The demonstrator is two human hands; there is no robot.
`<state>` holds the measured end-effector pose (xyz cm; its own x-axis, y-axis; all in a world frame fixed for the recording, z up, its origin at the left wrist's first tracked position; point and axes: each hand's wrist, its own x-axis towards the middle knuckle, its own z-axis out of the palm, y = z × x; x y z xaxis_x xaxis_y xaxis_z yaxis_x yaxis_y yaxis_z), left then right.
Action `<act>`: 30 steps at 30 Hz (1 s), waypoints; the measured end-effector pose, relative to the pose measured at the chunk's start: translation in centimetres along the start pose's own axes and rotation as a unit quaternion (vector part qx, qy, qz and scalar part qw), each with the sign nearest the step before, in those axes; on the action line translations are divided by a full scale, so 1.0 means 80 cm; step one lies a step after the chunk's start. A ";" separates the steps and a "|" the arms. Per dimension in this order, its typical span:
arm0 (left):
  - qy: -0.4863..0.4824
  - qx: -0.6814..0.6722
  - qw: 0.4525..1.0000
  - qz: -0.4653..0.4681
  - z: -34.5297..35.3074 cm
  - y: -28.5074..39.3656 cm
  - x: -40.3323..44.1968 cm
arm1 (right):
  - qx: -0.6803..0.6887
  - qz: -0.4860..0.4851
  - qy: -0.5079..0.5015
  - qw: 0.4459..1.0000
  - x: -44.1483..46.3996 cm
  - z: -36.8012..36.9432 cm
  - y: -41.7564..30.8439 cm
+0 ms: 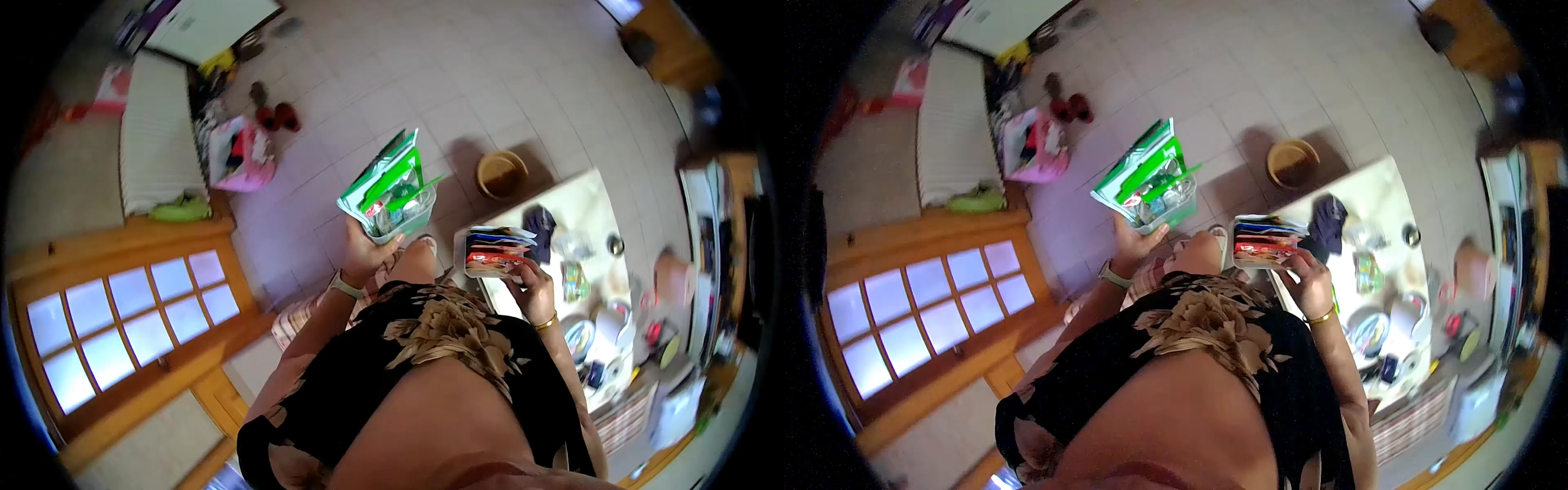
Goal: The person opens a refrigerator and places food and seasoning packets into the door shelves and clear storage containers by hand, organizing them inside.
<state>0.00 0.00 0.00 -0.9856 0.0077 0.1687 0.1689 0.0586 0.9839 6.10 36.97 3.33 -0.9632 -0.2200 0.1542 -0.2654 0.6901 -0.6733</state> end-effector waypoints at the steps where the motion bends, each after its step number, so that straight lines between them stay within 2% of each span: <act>1: 0.035 -0.017 0.999 -0.030 0.011 0.007 -0.009 | -0.014 -0.029 -0.012 0.999 0.012 -0.012 0.009; 2: 0.072 -0.040 0.995 -0.057 0.025 0.010 -0.017 | -0.001 -0.028 -0.034 0.999 0.021 -0.019 0.027; 3: 0.100 -0.183 0.969 -0.134 0.137 -0.001 -0.089 | -0.128 -0.002 -0.124 0.984 -0.016 -0.152 -0.012; 4: 0.126 -0.223 0.959 -0.118 0.129 -0.036 -0.057 | -0.150 -0.056 -0.122 0.980 0.038 -0.136 -0.007; 5: 0.146 -0.218 0.960 -0.100 0.077 -0.055 -0.026 | -0.128 -0.109 -0.107 0.980 0.087 -0.084 -0.007; 6: 0.164 -0.045 0.984 -0.055 -0.103 0.005 -0.012 | 0.045 -0.100 -0.084 0.990 0.129 0.062 -0.068; 7: 0.178 -0.036 0.982 -0.053 -0.125 0.000 -0.009 | 0.091 -0.119 -0.100 0.984 0.151 0.081 -0.081; 9: 0.228 0.014 0.973 -0.028 -0.152 -0.039 0.009 | 0.001 -0.231 -0.168 0.958 0.209 0.111 -0.083; 10: 0.238 0.004 0.971 -0.005 -0.167 -0.050 0.020 | -0.008 -0.258 -0.174 0.950 0.241 0.127 -0.103; 11: 0.252 0.006 0.968 -0.008 -0.198 -0.053 0.031 | -0.012 -0.277 -0.226 0.934 0.277 0.148 -0.129; 13: 0.283 0.006 0.959 -0.022 -0.257 -0.036 0.062 | 0.006 -0.367 -0.212 0.906 0.336 0.193 -0.179; 15: 0.299 0.056 0.952 0.000 -0.304 -0.004 0.089 | 0.025 -0.412 -0.223 0.883 0.386 0.223 -0.233; 17: 0.318 -0.018 0.948 0.008 -0.332 0.001 0.109 | 0.025 -0.452 -0.247 0.857 0.427 0.246 -0.279; 19: 0.340 -0.043 0.939 0.017 -0.372 -0.012 0.121 | 0.055 -0.529 -0.267 0.803 0.470 0.276 -0.329; 21: 0.316 -0.058 0.947 0.008 -0.415 -0.012 0.130 | 0.057 -0.547 -0.319 0.772 0.507 0.305 -0.379; 22: 0.320 -0.140 0.937 -0.006 -0.425 -0.012 0.132 | 0.078 -0.566 -0.339 0.747 0.523 0.321 -0.395; 25: 0.356 -0.102 0.929 -0.027 -0.468 -0.047 0.103 | 0.111 -0.626 -0.386 0.668 0.563 0.376 -0.431; 27: 0.389 -0.043 0.919 -0.037 -0.491 -0.111 0.070 | 0.039 -0.665 -0.478 0.573 0.597 0.409 -0.460; 28: 0.412 -0.029 0.910 -0.040 -0.497 -0.118 0.059 | 0.086 -0.702 -0.434 0.558 0.607 0.430 -0.469; 30: 0.467 -0.020 0.883 -0.033 -0.509 -0.053 0.074 | 0.101 -0.732 -0.459 0.493 0.637 0.457 -0.529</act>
<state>-6.48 -40.84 -0.80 -0.5641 -0.8229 0.0680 0.1303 -0.0074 0.9915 -30.24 -28.67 13.23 0.7045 -0.6634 0.2521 -0.5490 -0.7346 -0.3987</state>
